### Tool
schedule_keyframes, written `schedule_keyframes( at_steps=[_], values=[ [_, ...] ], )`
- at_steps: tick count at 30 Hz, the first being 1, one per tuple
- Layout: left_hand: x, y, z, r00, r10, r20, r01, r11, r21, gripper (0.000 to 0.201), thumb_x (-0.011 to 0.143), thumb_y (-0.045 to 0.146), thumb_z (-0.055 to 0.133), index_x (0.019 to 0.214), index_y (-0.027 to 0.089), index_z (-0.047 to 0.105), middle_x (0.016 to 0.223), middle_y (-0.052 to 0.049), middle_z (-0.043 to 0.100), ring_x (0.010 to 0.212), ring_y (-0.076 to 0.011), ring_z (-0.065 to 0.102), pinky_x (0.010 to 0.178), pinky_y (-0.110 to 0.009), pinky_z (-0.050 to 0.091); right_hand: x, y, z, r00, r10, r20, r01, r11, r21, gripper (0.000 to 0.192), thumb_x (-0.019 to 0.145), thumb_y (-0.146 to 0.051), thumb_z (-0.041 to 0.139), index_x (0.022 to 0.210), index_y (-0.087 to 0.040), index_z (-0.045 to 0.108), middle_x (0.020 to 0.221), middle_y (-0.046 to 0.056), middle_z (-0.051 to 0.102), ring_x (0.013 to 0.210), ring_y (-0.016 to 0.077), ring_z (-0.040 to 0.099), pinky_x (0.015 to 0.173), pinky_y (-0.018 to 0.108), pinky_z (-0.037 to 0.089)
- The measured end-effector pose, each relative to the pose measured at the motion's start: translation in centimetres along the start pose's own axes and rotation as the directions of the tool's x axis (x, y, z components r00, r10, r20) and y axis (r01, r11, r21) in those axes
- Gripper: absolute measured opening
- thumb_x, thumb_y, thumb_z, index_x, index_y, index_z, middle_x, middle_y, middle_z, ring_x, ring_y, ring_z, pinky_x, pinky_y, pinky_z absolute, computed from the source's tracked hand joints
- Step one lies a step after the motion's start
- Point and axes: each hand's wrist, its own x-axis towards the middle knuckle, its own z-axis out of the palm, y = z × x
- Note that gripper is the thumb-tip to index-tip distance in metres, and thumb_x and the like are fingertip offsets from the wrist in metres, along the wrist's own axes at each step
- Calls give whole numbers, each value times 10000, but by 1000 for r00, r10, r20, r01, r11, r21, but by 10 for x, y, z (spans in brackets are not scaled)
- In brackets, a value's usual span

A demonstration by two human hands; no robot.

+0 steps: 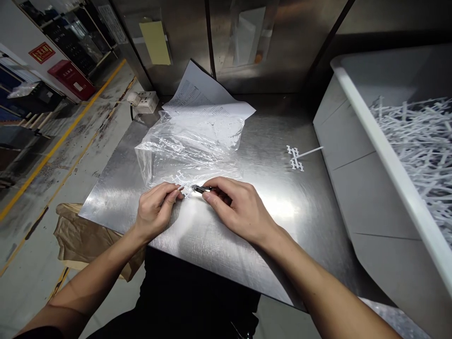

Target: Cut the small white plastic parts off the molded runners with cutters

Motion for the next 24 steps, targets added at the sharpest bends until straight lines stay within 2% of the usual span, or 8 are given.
schedule_keyframes(
  at_steps=[14,18,24],
  values=[
    [1,0,0,999,7,38,-7,1000,6,206,1149,139,550,1021,192,703,873,-36,773,787,-161,736,739,-289,563,-2,4,2,999,-52,-4,52,995,-85,216,1127,-359,660,1179,-213,810,1064,45,867,911,231,804,802,358,567],
    [0,0,0,999,-6,42,6,1000,-3,210,1150,140,551,1011,194,699,869,-32,769,795,-161,743,739,-287,559,-2,6,5,1000,-11,-10,11,998,-56,185,1110,-347,669,1107,-227,809,983,19,859,848,217,788,763,350,539],
    [-2,-1,1,996,-65,57,65,998,-4,180,1148,171,575,1046,191,723,821,-2,750,736,-143,733,718,-274,540,-2,7,12,991,135,-10,-135,991,8,214,1088,-376,671,1032,-229,816,855,11,813,766,211,731,711,357,483]
  ],
)
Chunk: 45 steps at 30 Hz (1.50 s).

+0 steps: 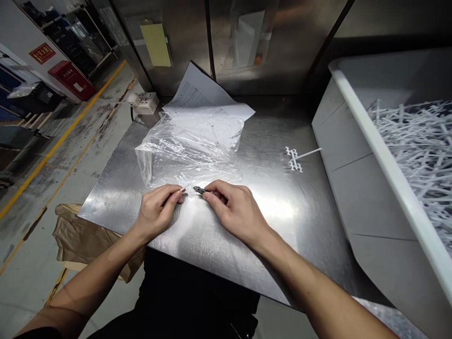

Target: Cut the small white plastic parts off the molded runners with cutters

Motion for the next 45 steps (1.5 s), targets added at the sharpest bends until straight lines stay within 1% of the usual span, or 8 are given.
schedule_keyframes(
  at_steps=[3,6,12,20,26,32,37,45],
  values=[
    [0,0,0,1000,-22,9,22,1000,1,178,1144,184,575,1061,193,732,807,4,745,723,-144,732,709,-271,538,1,1,0,999,36,-2,-36,999,22,242,1079,-412,677,1014,-228,819,806,10,780,734,206,693,691,357,464],
    [0,-1,0,999,-42,10,42,999,-5,172,1144,194,575,1080,190,734,798,5,730,714,-143,721,713,-271,539,2,0,-3,999,34,-26,-32,997,64,254,1067,-446,694,1028,-231,823,770,4,738,706,195,648,675,351,461],
    [0,0,-1,999,-53,8,53,999,1,166,1149,212,578,1085,188,729,813,-1,725,722,-143,700,717,-270,530,-1,-6,-6,999,1,37,-6,991,133,281,1063,-485,721,1123,-234,834,840,26,774,718,202,685,661,345,507],
    [-1,0,0,999,-40,2,39,999,26,177,1154,222,571,1076,192,727,796,1,706,701,-141,686,693,-272,513,-3,-10,-7,997,-16,72,9,995,95,265,1064,-455,717,1132,-224,827,847,36,795,700,208,716,639,342,532],
    [-1,-1,0,1000,-13,-1,13,998,55,186,1155,220,554,1071,198,718,798,-5,705,703,-149,676,701,-285,512,-3,-13,-7,997,-46,63,44,998,35,245,1077,-430,695,1128,-226,822,864,36,806,704,209,729,647,336,532],
    [0,-2,0,1000,4,-7,-3,997,82,181,1152,212,551,1083,195,717,823,-12,725,715,-150,684,705,-284,506,-3,-12,-7,997,-54,62,50,997,55,238,1082,-426,696,1128,-230,823,862,26,814,730,209,733,675,336,518],
    [1,-1,1,1000,2,6,-2,996,94,198,1147,219,553,1062,197,730,813,-14,739,704,-156,696,691,-289,501,-2,-11,-5,998,-31,49,27,997,69,225,1077,-419,692,1063,-237,824,881,39,822,784,230,746,702,352,519],
    [1,-1,2,999,-32,32,29,996,83,205,1139,235,585,1013,202,743,880,-26,816,732,-162,747,667,-290,497,-2,-8,-2,999,46,14,-48,989,143,273,1065,-473,708,1014,-233,827,746,12,712,682,196,623,635,340,456]
  ],
)
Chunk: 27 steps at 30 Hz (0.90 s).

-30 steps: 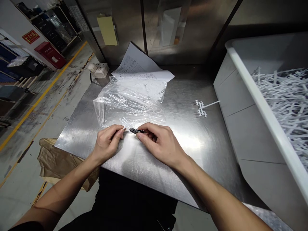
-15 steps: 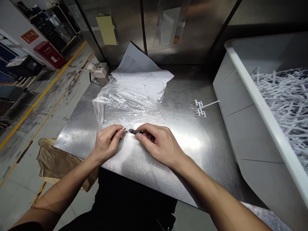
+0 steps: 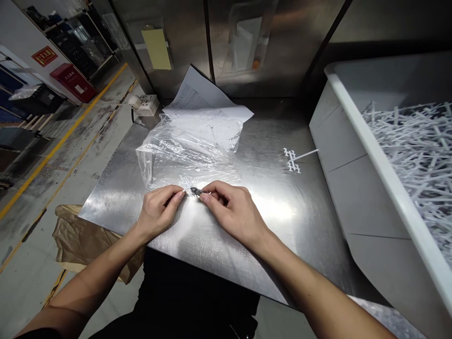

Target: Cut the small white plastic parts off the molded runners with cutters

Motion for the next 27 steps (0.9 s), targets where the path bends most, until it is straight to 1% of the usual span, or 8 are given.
schedule_keyframes(
  at_steps=[3,6,9,12,22,27],
  values=[
    [0,0,-1,1000,12,-2,-12,1000,-22,199,1145,226,582,1023,200,736,891,-29,813,746,-161,747,674,-289,503,2,0,-4,999,7,-42,-6,999,31,292,1053,-495,728,1058,-223,834,792,28,732,709,198,642,640,338,473],
    [0,0,-1,997,82,-3,-82,995,-55,180,1145,199,579,1042,191,726,848,-22,774,714,-151,711,675,-291,504,5,1,-6,998,8,-67,-6,1000,24,305,1050,-496,732,1085,-214,842,826,41,757,737,204,668,644,336,489],
    [0,1,0,986,165,7,-164,982,-98,175,1142,162,571,1058,187,722,781,-6,718,684,-148,678,679,-294,510,5,3,-5,998,10,-62,-8,1000,17,310,1049,-498,732,1098,-215,847,823,41,757,735,203,669,645,334,502],
    [1,2,0,977,214,-3,-213,971,-112,168,1138,148,574,1074,190,723,776,-10,721,678,-152,674,675,-296,518,5,4,-3,999,4,-49,-3,1000,18,315,1050,-504,734,1117,-219,849,830,39,754,734,202,666,649,333,515],
    [1,2,1,963,268,-15,-268,961,-72,180,1137,151,565,1067,194,726,782,-22,735,668,-157,666,660,-300,511,2,2,-1,999,11,-40,-10,1000,16,308,1054,-489,733,1147,-215,840,840,43,758,727,201,672,649,337,531],
    [0,1,2,950,313,-14,-313,949,-29,135,1116,126,600,1075,190,711,772,-20,717,657,-158,637,653,-308,487,2,0,-1,999,3,-45,-3,1000,14,289,1055,-480,728,1107,-218,839,821,35,747,714,197,666,647,341,521]
  ],
)
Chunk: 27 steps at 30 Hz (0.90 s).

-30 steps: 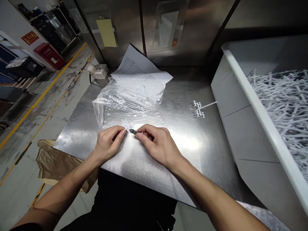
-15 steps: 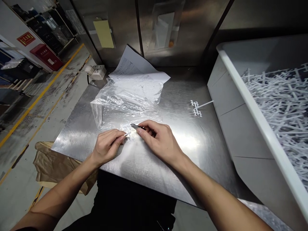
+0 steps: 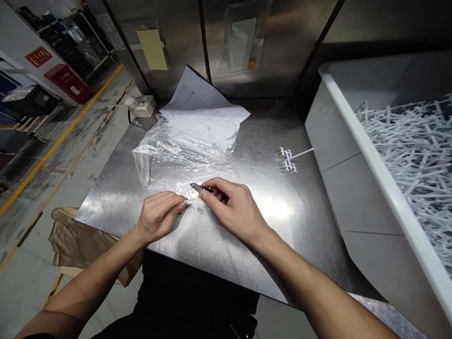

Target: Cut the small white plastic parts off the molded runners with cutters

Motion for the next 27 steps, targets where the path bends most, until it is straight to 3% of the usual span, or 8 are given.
schedule_keyframes(
  at_steps=[14,27],
  values=[
    [0,1,0,1000,-15,3,15,1000,16,178,1141,169,556,1062,202,712,757,-19,709,647,-158,635,637,-311,480,-2,-5,0,999,-42,-3,42,998,-39,252,1058,-453,732,1114,-228,831,887,62,817,787,245,766,648,359,574],
    [-2,-2,3,998,26,51,-28,999,45,137,1137,139,567,1102,192,688,787,-15,720,664,-155,643,644,-312,488,-2,2,4,1000,-24,-1,24,1000,-19,222,1065,-415,711,1053,-227,829,809,24,772,731,203,691,649,341,486]
  ],
)
